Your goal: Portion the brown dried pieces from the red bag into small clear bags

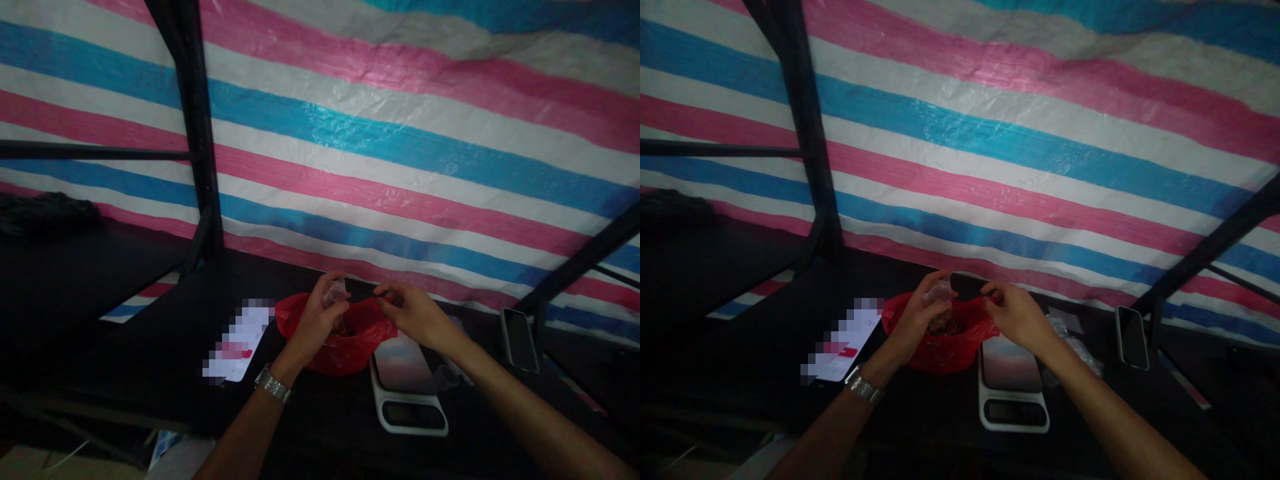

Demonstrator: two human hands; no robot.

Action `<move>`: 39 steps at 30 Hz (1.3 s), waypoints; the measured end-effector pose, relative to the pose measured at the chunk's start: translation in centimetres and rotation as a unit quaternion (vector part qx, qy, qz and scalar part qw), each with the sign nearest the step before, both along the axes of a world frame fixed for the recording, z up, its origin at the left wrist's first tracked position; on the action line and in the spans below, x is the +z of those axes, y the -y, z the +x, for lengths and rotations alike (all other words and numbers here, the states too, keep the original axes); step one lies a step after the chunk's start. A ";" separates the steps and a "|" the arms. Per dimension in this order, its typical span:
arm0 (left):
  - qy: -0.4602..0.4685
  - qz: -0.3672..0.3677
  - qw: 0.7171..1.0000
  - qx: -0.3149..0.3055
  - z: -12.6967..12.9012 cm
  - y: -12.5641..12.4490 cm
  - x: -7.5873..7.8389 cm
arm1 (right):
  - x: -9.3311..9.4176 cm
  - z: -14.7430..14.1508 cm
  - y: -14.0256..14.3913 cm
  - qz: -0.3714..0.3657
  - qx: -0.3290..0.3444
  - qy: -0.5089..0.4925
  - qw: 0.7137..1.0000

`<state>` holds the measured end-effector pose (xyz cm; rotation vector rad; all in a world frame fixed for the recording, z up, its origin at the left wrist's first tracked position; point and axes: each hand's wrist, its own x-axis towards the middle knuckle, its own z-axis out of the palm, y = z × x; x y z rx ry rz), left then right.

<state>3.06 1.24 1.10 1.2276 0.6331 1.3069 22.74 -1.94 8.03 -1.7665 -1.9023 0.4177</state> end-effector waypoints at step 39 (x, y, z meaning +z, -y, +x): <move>-0.236 0.327 0.910 0.094 -1.9 0.3 -0.6 | -0.6 -0.2 0.7 0.009 0.002 -0.008 1.000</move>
